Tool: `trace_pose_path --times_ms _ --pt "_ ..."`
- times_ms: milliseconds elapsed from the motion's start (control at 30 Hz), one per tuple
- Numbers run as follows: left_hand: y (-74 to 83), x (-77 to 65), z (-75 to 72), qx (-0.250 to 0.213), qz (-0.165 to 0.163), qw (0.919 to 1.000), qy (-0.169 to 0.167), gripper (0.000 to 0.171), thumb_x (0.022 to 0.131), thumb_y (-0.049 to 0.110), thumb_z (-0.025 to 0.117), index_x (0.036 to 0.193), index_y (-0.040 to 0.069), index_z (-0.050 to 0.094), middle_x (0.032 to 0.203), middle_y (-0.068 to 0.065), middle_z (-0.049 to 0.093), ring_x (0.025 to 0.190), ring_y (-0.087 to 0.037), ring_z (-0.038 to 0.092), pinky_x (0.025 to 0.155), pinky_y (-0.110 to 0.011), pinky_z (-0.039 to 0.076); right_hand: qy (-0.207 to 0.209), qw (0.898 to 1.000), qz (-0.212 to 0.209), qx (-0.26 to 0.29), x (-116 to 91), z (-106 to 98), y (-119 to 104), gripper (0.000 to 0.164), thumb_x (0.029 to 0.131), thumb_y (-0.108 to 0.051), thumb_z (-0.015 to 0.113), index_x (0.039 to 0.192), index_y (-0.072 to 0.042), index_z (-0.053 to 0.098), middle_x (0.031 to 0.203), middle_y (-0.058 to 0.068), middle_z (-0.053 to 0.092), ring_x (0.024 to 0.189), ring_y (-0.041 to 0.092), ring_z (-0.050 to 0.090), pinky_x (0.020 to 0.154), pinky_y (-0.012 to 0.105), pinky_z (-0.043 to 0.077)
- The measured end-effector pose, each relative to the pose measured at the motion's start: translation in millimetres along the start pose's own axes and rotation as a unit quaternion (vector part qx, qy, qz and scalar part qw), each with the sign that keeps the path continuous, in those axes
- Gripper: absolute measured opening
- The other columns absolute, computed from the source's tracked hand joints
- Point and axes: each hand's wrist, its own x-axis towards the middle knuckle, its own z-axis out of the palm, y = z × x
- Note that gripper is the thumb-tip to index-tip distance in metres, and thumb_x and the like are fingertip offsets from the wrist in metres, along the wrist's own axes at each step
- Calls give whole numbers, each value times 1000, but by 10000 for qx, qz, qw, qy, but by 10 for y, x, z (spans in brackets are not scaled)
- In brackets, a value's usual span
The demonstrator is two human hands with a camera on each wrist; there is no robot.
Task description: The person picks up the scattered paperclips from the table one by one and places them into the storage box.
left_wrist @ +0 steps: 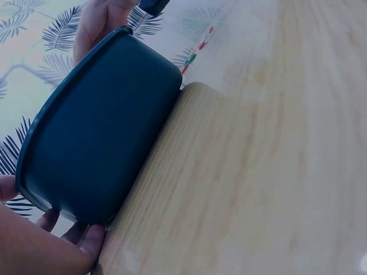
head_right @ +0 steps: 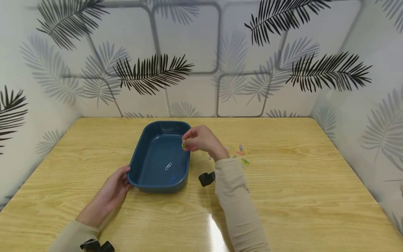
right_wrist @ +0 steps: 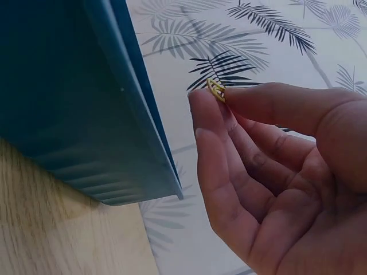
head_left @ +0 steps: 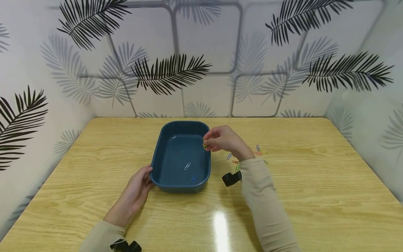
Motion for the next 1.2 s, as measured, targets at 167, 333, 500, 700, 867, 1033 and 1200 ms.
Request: trace_pose_path --times_ms 167,333,500,700,867,1033,1200 --pt "6 6 5 22 6 10000 23 39 102 15 38 134 -7 40 106 1 62 99 -14 53 88 -25 42 -62 10000 -48 -46 11 20 23 12 92 -6 64 101 1 67 89 10 69 78 20 68 80 42 55" --pt "12 6 6 49 -44 10000 14 42 102 15 36 138 -8 35 108 1 61 100 -13 53 89 -25 42 -109 9999 -104 -17 11 34 29 14 92 -6 64 104 2 67 89 11 69 79 20 68 77 39 56" --pt "20 -4 7 72 -75 9999 19 42 103 15 36 138 -7 34 109 1 60 101 -13 52 89 -25 42 -107 9999 -39 -75 18 43 24 18 92 -7 64 106 4 67 90 11 69 79 20 68 80 41 55" --pt "16 -9 4 11 -64 10000 16 41 103 16 37 138 -6 35 108 1 60 101 -13 53 90 -25 42 -217 9997 9 -53 49 69 36 22 92 -5 64 110 9 66 90 13 70 80 23 69 83 44 54" --pt "10 -8 0 -12 -18 10000 -6 40 103 16 38 136 -6 37 107 1 61 100 -13 53 89 -25 42 -317 9995 58 -42 54 91 47 26 91 -3 65 114 9 64 94 16 70 80 23 69 80 40 55" --pt "-1 -3 -9 -29 -10 10000 12 37 103 15 38 134 -6 40 105 0 62 99 -14 54 88 -26 42 -367 9993 22 -91 54 110 64 28 90 -3 65 116 9 62 95 14 69 80 21 68 76 35 56" --pt "-3 1 -2 -3 32 10000 -5 36 103 15 38 132 -6 41 106 0 62 99 -15 53 88 -26 43 -331 9993 -39 -186 59 110 88 28 92 -5 64 116 8 62 98 15 68 83 22 68 78 38 55"
